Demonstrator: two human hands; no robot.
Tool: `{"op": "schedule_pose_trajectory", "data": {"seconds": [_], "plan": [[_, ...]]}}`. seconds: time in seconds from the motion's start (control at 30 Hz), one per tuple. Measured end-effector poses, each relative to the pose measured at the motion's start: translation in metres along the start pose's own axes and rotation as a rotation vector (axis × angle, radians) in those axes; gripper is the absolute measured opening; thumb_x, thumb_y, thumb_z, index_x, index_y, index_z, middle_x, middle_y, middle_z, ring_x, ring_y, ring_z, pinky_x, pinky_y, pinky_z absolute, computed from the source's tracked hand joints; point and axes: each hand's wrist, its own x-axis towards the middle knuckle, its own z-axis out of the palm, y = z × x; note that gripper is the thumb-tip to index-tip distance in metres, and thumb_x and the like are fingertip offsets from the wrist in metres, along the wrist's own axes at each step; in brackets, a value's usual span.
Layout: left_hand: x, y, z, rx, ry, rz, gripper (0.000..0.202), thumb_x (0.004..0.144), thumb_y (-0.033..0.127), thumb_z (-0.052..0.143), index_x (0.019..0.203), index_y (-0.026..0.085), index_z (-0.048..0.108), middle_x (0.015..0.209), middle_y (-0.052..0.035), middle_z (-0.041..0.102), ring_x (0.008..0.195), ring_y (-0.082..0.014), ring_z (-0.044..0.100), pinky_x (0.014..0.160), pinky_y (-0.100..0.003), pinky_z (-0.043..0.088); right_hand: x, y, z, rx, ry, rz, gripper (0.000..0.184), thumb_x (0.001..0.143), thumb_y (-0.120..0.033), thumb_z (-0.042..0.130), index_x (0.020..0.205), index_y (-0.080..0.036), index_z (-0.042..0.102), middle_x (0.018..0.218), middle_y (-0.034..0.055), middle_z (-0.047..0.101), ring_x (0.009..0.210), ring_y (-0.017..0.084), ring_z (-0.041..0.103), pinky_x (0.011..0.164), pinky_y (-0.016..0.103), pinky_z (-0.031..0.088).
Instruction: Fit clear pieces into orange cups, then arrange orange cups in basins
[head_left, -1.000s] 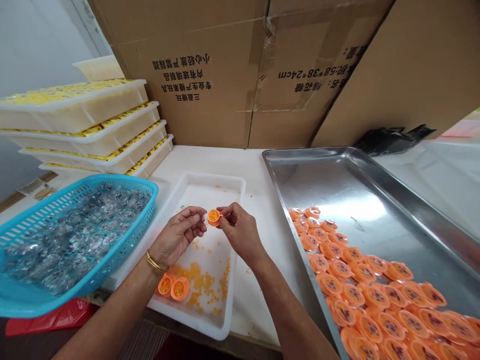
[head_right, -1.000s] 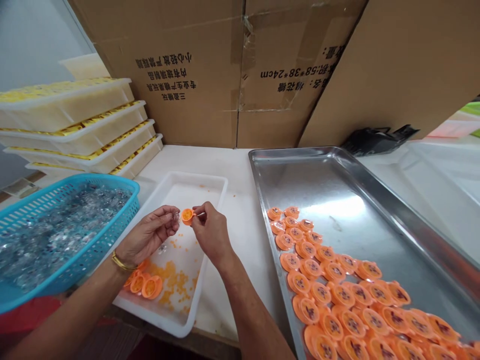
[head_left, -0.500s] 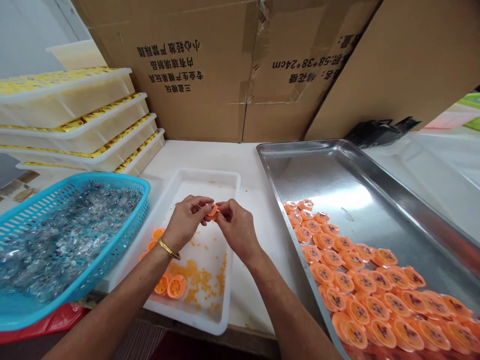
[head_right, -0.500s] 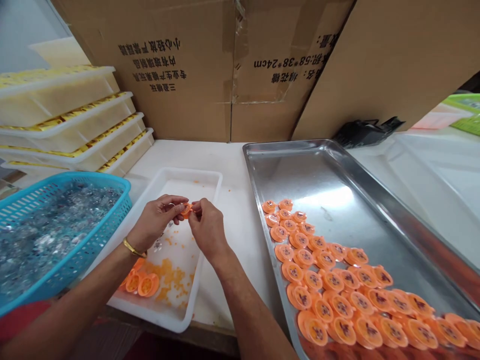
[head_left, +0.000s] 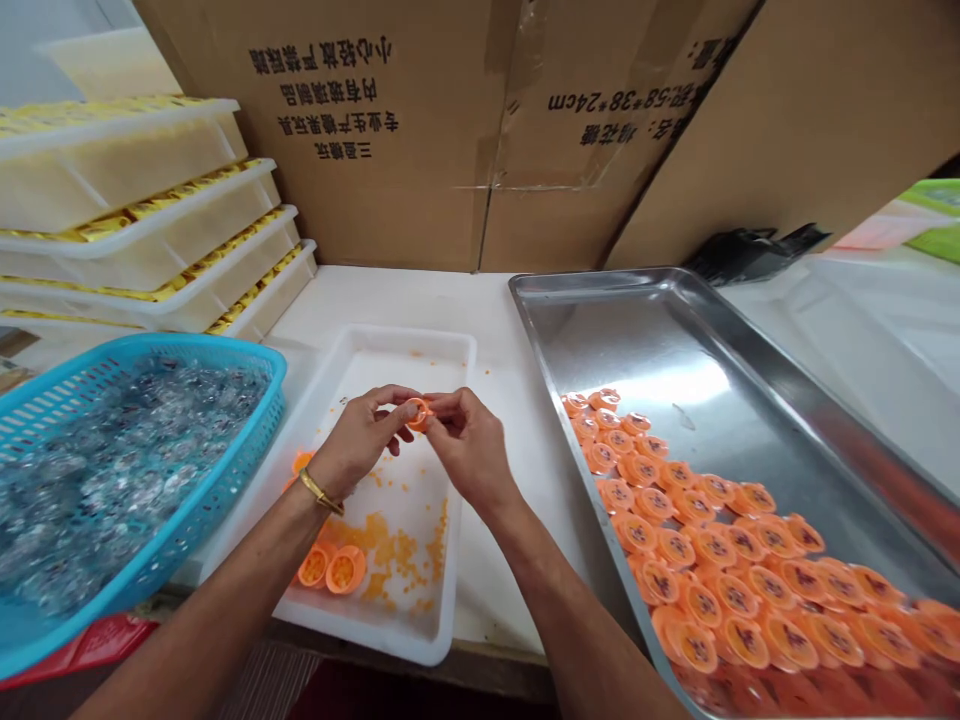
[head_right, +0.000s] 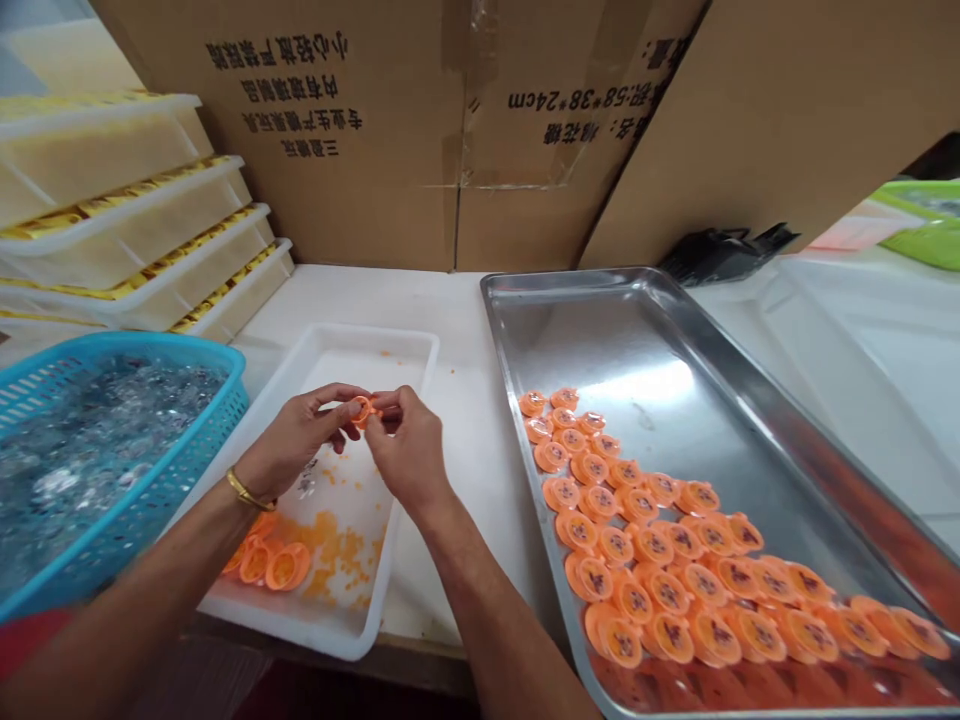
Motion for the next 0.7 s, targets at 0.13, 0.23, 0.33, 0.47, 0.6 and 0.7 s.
{"op": "schedule_pose_trajectory", "data": {"seconds": [0.13,0.23,0.33,0.47,0.6,0.7], "plan": [[-0.011,0.0,0.006,0.105,0.052,0.03,0.034,0.075,0.046,0.062,0.095,0.018,0.066,0.071,-0.0026,0.064,0.055,-0.0142,0.057,0.051,-0.025,0.047,0.001,0.002,0.002,0.257,-0.052,0.129,0.027,0.072,-0.028,0.067,0.095,-0.021,0.054,0.085,0.0008,0.065,0.067,0.013,0.064,0.066,0.029,0.054],[-0.017,-0.002,0.008,0.267,0.12,0.104,0.032,0.076,0.048,0.061,0.094,0.023,0.066,0.074,-0.0016,0.064,0.056,-0.0147,0.057,0.053,-0.026,0.046,0.002,0.005,0.004,0.413,-0.075,0.18,0.021,0.07,-0.024,0.067,0.089,-0.021,0.057,0.076,-0.0013,0.063,0.064,0.013,0.062,0.066,0.03,0.054],[-0.023,0.001,0.01,0.25,0.153,0.035,0.03,0.074,0.048,0.062,0.094,0.025,0.066,0.068,0.0009,0.062,0.057,-0.0154,0.056,0.054,-0.026,0.046,-0.002,0.003,0.011,0.4,-0.051,0.189,0.015,0.07,-0.022,0.067,0.083,-0.021,0.058,0.073,-0.0019,0.061,0.063,0.012,0.06,0.065,0.029,0.054],[-0.034,0.011,0.005,-0.11,0.098,-0.129,0.041,0.074,0.046,0.065,0.111,0.03,0.06,0.066,0.0032,0.063,0.065,-0.0155,0.057,0.061,-0.026,0.048,-0.007,-0.01,0.005,0.261,-0.039,0.125,0.014,0.073,-0.023,0.064,0.086,-0.022,0.059,0.079,-0.001,0.062,0.068,0.012,0.061,0.068,0.029,0.054],[-0.045,0.008,-0.016,-0.321,0.069,-0.185,0.035,0.078,0.048,0.061,0.109,0.032,0.062,0.092,0.0001,0.068,0.085,-0.0192,0.059,0.07,-0.028,0.051,0.021,-0.025,-0.064,-0.163,0.164,-0.04,0.023,0.078,-0.031,0.062,0.099,-0.022,0.059,0.098,0.0019,0.064,0.075,0.012,0.061,0.072,0.028,0.053],[-0.049,-0.006,-0.03,-0.293,0.099,-0.233,0.026,0.076,0.046,0.064,0.096,0.03,0.068,0.097,0.0008,0.069,0.087,-0.0191,0.058,0.071,-0.028,0.051,0.058,-0.022,-0.136,-0.67,0.403,0.01,0.02,0.083,-0.026,0.053,0.099,-0.017,0.059,0.098,0.0044,0.066,0.077,0.011,0.061,0.074,0.027,0.05]]}}
